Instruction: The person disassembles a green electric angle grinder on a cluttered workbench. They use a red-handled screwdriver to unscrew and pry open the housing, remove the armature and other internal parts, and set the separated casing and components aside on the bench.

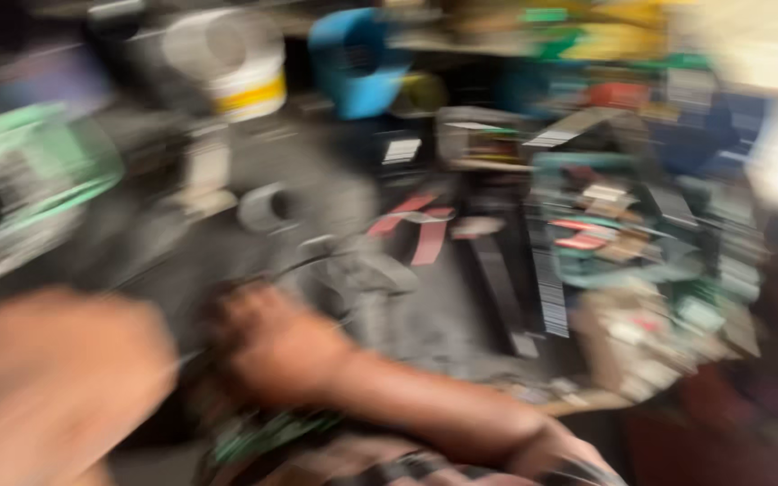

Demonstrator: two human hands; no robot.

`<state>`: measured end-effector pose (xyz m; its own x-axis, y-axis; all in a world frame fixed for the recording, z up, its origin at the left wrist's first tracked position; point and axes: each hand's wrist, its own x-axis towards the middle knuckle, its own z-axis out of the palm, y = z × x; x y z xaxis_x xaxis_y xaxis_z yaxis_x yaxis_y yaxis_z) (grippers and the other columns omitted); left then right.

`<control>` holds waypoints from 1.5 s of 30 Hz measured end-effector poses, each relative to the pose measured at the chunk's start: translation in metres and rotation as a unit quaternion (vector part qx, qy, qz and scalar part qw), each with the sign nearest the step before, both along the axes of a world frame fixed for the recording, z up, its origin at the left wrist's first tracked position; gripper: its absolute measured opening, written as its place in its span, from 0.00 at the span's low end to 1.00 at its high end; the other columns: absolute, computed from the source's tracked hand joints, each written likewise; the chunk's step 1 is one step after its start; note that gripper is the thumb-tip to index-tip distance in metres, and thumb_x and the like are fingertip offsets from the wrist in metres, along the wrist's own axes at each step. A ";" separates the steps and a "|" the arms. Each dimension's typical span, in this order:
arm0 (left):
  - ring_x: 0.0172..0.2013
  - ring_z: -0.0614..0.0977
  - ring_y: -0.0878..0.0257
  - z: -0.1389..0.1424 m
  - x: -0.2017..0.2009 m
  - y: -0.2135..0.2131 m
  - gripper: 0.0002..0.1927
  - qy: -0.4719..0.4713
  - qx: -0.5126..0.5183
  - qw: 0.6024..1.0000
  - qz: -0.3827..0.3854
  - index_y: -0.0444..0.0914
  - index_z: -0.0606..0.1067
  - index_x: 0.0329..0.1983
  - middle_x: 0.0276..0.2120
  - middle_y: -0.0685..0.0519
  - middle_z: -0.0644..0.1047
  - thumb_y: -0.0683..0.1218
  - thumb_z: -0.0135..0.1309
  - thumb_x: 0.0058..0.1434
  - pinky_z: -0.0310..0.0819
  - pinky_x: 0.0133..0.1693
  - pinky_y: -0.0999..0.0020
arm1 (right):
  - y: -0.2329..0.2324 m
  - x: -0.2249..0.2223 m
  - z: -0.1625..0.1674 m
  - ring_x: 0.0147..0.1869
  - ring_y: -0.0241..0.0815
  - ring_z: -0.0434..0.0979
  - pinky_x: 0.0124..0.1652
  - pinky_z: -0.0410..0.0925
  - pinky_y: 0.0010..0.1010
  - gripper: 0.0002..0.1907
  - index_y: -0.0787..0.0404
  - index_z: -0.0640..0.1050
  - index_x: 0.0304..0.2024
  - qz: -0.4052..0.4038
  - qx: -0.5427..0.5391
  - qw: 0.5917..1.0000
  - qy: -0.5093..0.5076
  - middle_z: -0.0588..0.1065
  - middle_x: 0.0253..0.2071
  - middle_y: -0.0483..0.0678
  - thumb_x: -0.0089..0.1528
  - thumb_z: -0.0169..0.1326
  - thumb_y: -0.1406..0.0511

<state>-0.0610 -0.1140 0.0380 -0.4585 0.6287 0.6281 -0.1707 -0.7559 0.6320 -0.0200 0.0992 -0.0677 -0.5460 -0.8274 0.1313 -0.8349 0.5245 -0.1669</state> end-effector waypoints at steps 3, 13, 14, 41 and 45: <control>0.11 0.67 0.65 0.008 0.009 -0.013 0.18 -0.021 0.013 0.999 0.029 0.32 0.70 0.24 0.12 0.53 0.67 0.47 0.53 0.68 0.60 0.13 0.66 | -0.024 -0.003 0.001 0.48 0.58 0.79 0.46 0.71 0.46 0.22 0.65 0.80 0.43 -0.040 -0.034 0.980 -0.192 0.78 0.44 0.59 0.59 0.57 0.52; 0.19 0.68 0.64 0.014 0.069 0.007 0.15 -0.056 -0.102 0.835 0.537 0.33 0.70 0.33 0.24 0.51 0.71 0.46 0.50 0.76 0.60 0.22 0.69 | -0.038 -0.005 -0.001 0.48 0.60 0.78 0.53 0.71 0.44 0.25 0.68 0.76 0.38 -0.033 -0.119 0.981 -0.146 0.77 0.40 0.61 0.55 0.64 0.52; 0.22 0.69 0.63 0.009 0.077 0.013 0.12 -0.013 -0.148 0.781 0.606 0.33 0.70 0.36 0.24 0.51 0.72 0.45 0.49 0.75 0.62 0.24 0.68 | -0.038 -0.004 -0.003 0.48 0.60 0.78 0.52 0.70 0.45 0.26 0.69 0.76 0.40 -0.033 -0.123 0.981 -0.147 0.77 0.40 0.61 0.55 0.64 0.53; 0.39 0.79 0.58 0.089 0.129 -0.004 0.26 0.290 -0.478 0.432 0.708 0.40 0.73 0.61 0.42 0.49 0.76 0.49 0.70 0.65 0.77 0.41 0.64 | -0.038 0.031 0.020 0.48 0.59 0.79 0.48 0.72 0.44 0.27 0.67 0.76 0.50 -0.020 -0.163 0.979 -0.124 0.77 0.45 0.58 0.57 0.64 0.56; 0.39 0.80 0.61 0.093 0.134 -0.021 0.24 0.263 -0.444 0.586 0.625 0.38 0.72 0.56 0.43 0.50 0.77 0.48 0.71 0.64 0.78 0.41 0.67 | -0.032 0.031 0.021 0.48 0.61 0.78 0.46 0.72 0.45 0.21 0.68 0.75 0.51 -0.011 -0.158 0.973 -0.166 0.77 0.46 0.59 0.62 0.60 0.60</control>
